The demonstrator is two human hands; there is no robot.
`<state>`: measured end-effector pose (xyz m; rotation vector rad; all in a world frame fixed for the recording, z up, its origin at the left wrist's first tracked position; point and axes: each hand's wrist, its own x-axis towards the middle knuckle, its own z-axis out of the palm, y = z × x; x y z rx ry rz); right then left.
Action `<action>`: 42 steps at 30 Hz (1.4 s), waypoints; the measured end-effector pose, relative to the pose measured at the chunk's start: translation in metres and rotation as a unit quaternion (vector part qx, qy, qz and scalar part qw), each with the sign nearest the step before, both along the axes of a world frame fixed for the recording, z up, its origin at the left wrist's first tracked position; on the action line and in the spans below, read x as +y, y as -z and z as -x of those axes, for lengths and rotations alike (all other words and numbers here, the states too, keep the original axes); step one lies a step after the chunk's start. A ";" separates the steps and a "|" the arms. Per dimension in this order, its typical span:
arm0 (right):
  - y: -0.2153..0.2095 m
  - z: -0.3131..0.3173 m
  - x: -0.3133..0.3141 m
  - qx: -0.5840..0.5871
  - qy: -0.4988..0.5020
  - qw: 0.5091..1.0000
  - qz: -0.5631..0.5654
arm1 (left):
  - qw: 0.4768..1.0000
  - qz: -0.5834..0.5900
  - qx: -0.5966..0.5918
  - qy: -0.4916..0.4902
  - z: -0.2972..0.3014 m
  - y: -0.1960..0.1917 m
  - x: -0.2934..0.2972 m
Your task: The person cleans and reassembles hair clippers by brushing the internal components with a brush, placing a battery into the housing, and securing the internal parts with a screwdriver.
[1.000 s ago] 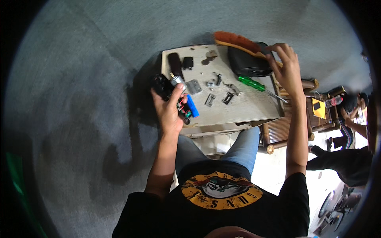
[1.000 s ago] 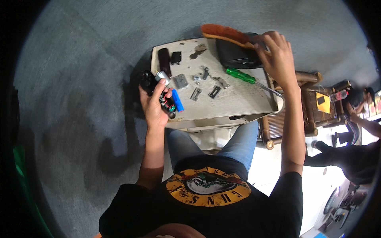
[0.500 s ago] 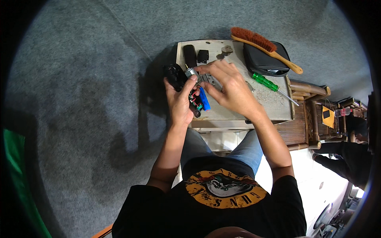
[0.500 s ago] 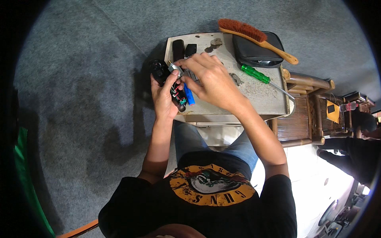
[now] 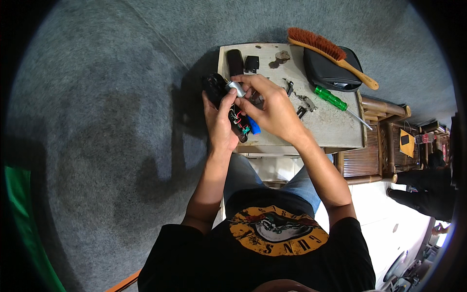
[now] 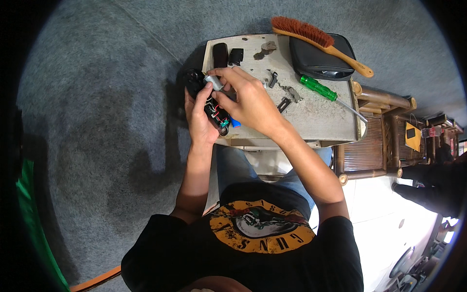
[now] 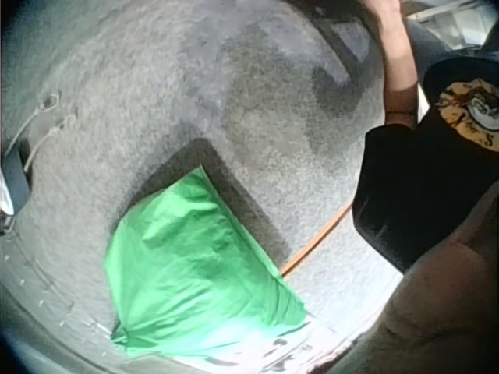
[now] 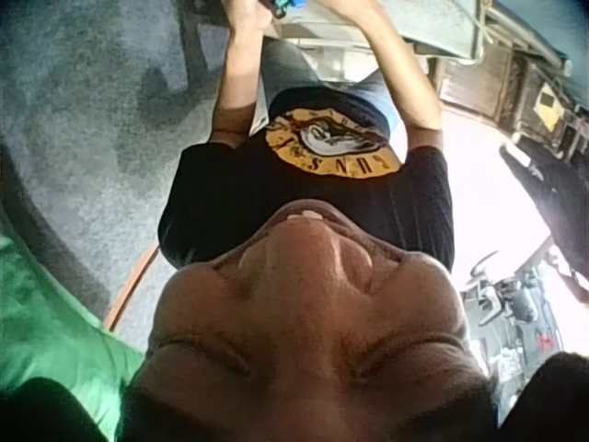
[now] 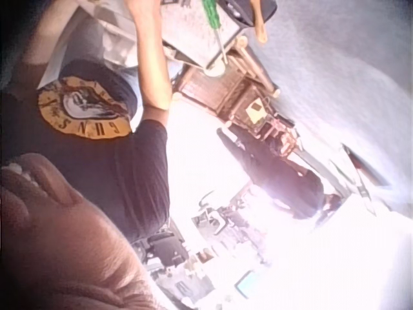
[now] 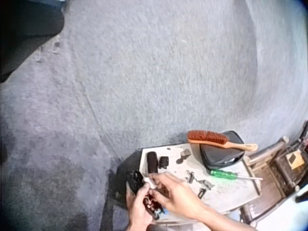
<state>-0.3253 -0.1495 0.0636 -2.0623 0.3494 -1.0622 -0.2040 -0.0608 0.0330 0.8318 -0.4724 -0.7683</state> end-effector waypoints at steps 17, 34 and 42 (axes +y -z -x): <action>-0.001 -0.017 0.007 -0.058 0.028 0.995 -0.072 | 0.995 0.003 0.071 0.065 0.000 -0.001 -0.001; 0.003 -0.027 0.011 -0.079 0.083 0.992 0.046 | 0.992 -0.025 0.083 0.094 -0.006 0.004 0.001; 0.004 -0.028 0.011 -0.076 0.083 0.992 0.055 | 0.993 -0.034 0.075 0.079 -0.003 -0.002 0.001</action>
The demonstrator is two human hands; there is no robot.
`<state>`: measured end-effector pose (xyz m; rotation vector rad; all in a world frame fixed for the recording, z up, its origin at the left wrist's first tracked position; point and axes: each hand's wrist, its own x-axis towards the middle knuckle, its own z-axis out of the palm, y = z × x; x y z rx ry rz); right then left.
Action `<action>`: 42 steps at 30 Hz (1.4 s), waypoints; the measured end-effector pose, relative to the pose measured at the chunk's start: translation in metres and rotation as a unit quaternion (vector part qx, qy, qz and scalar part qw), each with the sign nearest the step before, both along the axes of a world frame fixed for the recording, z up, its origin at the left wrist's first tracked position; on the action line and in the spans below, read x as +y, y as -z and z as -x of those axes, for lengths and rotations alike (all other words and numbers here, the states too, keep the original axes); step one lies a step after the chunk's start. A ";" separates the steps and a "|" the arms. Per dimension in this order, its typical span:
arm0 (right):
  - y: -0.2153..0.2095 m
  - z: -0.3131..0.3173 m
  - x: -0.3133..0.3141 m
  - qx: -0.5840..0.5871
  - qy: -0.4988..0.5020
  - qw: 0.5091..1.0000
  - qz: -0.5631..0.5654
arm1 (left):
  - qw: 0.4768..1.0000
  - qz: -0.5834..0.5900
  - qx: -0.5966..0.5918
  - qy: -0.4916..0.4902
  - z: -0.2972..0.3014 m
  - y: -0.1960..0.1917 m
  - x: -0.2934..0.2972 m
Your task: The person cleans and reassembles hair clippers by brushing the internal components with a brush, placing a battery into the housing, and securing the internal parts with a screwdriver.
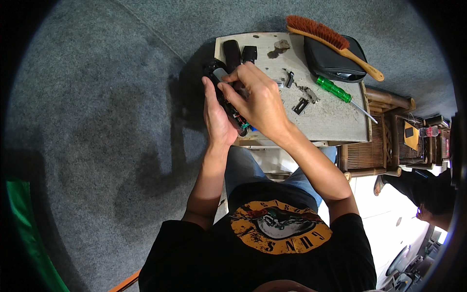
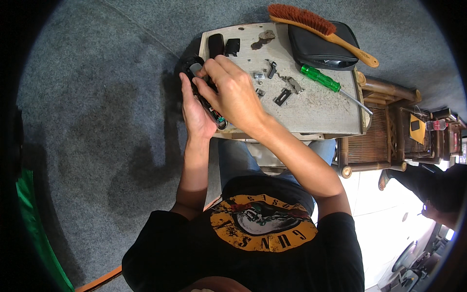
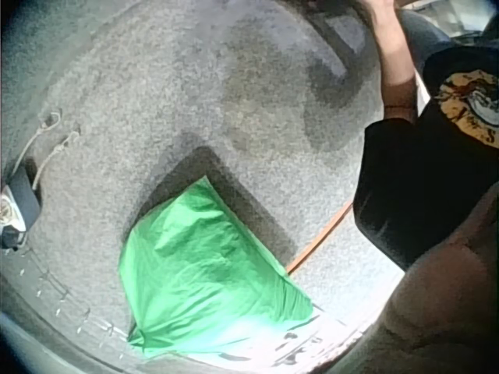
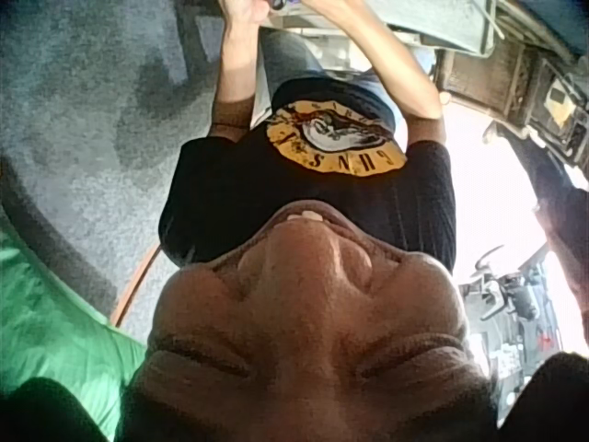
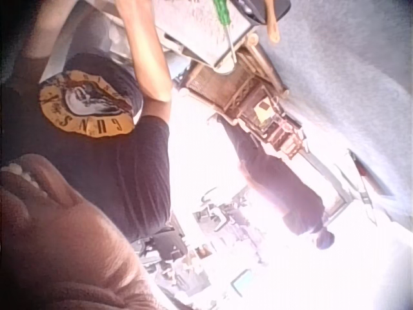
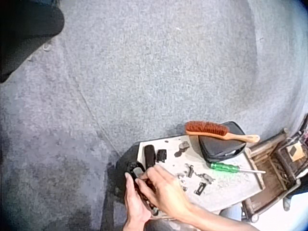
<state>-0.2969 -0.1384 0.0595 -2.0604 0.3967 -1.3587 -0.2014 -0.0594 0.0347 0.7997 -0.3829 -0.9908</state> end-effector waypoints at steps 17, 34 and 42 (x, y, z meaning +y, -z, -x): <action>0.005 -0.002 0.002 -0.032 -0.007 0.999 0.021 | 0.999 0.018 0.037 -0.020 -0.005 0.010 -0.002; 0.003 -0.003 0.003 -0.039 -0.010 0.999 -0.008 | 0.999 0.039 0.032 0.020 -0.005 0.007 -0.001; 0.005 -0.003 0.002 -0.014 -0.001 1.000 -0.005 | 0.998 0.048 0.025 0.031 -0.005 0.008 0.000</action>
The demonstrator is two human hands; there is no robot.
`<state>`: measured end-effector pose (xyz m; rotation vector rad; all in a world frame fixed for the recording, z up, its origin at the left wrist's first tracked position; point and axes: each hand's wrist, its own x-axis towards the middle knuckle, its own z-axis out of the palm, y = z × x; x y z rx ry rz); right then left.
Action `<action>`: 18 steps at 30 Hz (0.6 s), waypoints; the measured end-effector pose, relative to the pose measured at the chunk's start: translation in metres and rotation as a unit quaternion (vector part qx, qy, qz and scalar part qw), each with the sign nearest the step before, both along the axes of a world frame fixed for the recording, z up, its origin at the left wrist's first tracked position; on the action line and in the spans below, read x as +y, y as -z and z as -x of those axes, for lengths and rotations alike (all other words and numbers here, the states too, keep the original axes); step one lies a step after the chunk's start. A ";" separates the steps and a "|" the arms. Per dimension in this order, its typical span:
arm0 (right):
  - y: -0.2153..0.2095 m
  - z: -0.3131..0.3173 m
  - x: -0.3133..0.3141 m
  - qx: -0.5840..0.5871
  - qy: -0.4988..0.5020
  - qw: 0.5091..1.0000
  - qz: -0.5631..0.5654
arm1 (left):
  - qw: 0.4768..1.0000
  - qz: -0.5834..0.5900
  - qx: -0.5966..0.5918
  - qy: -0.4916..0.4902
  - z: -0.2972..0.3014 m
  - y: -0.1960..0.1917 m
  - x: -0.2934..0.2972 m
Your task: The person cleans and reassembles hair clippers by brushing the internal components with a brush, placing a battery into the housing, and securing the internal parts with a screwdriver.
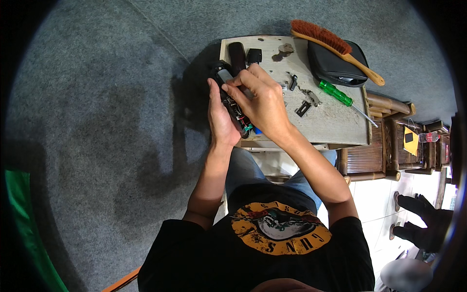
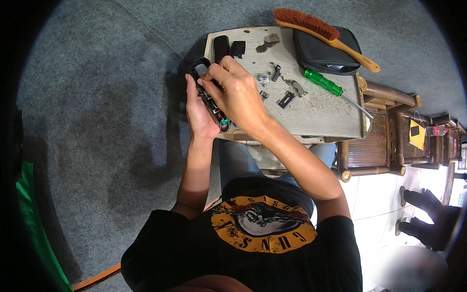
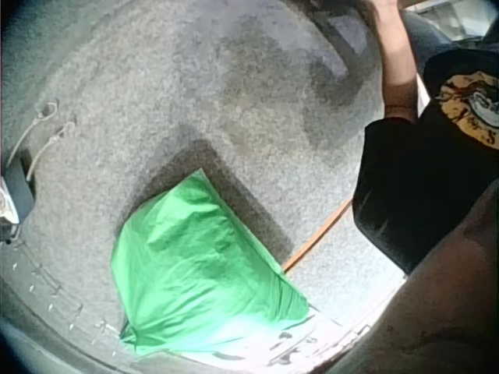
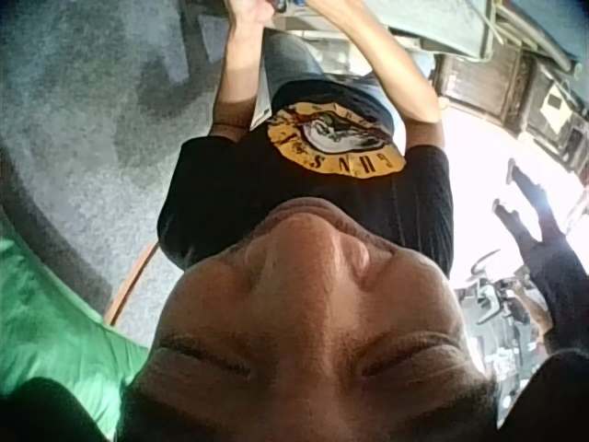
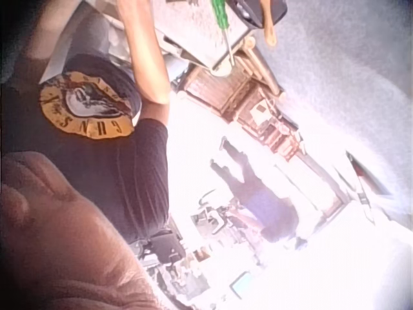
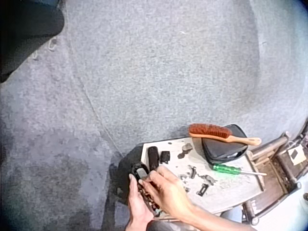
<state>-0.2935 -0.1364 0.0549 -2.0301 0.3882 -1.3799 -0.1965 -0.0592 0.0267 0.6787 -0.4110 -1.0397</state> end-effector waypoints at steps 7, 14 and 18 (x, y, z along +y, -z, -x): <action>0.001 0.002 -0.001 0.019 -0.012 1.000 -0.013 | 1.000 0.012 0.021 0.017 -0.001 -0.001 0.000; -0.013 0.062 0.008 -0.028 0.098 0.995 0.016 | 0.999 0.025 0.026 -0.009 -0.001 -0.009 -0.002; 0.001 0.092 0.005 0.036 0.117 0.992 0.015 | 0.999 0.046 0.029 -0.006 -0.002 -0.004 -0.005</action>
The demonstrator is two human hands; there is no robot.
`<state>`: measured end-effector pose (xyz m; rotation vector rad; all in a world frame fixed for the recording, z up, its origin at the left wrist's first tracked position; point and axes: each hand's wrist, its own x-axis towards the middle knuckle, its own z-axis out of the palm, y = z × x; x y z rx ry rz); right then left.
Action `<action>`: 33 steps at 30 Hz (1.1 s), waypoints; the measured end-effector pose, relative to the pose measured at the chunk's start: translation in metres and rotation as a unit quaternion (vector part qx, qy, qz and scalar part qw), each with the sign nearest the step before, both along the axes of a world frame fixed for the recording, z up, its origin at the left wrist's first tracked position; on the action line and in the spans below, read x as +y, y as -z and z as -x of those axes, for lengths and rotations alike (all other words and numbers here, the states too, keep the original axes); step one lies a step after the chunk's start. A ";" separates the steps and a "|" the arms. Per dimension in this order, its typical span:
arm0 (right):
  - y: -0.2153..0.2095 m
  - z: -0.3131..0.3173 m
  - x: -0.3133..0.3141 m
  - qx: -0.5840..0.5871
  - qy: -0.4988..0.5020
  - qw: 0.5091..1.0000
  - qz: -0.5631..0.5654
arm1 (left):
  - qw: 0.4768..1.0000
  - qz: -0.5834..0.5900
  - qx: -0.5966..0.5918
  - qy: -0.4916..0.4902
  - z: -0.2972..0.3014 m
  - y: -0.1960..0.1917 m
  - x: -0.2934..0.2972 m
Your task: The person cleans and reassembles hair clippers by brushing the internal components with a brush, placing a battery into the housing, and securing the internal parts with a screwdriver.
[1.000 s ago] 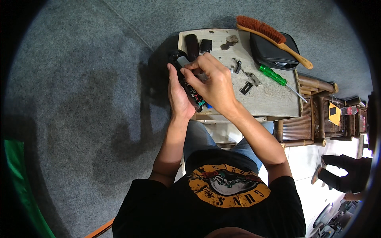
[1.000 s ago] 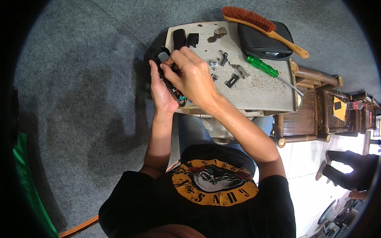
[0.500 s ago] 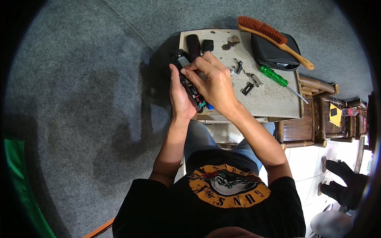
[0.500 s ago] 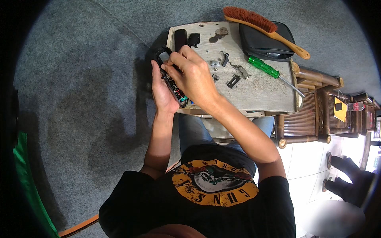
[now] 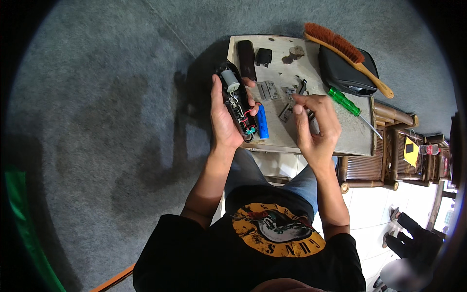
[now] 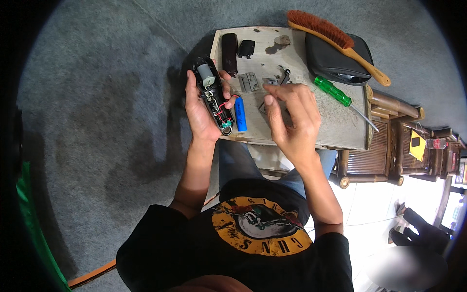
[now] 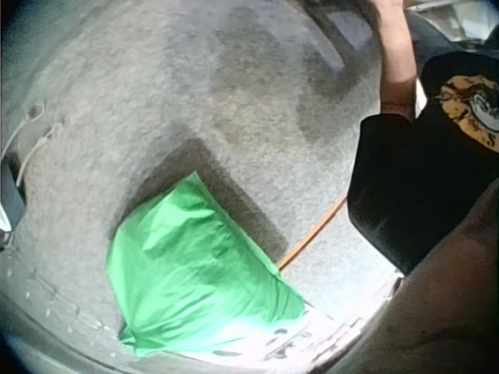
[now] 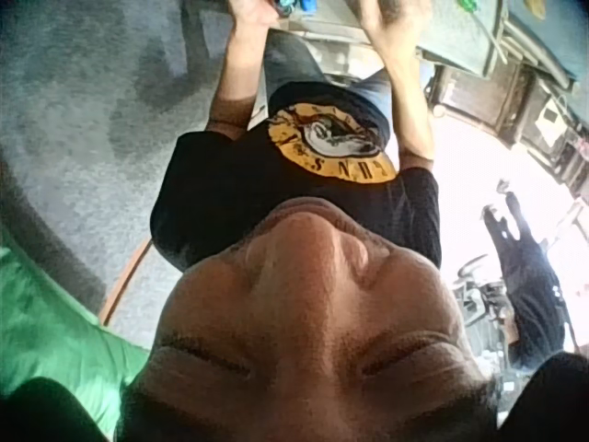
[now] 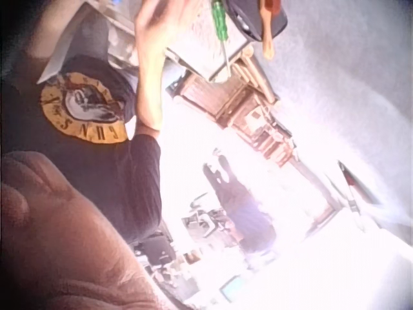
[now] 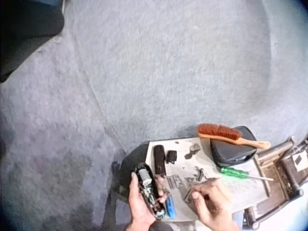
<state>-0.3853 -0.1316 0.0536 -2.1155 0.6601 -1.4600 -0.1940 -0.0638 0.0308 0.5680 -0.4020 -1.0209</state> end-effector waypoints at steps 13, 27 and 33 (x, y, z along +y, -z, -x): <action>-0.004 0.003 0.001 0.241 -0.153 0.958 0.028 | 0.996 -0.069 -0.056 -0.029 -0.002 0.000 0.002; 0.002 0.001 0.000 0.244 -0.137 0.960 0.007 | 0.997 -0.059 -0.032 -0.045 0.004 -0.008 -0.002; 0.001 0.001 0.001 0.270 -0.122 0.954 0.038 | 0.997 -0.061 -0.039 -0.042 0.004 -0.008 -0.001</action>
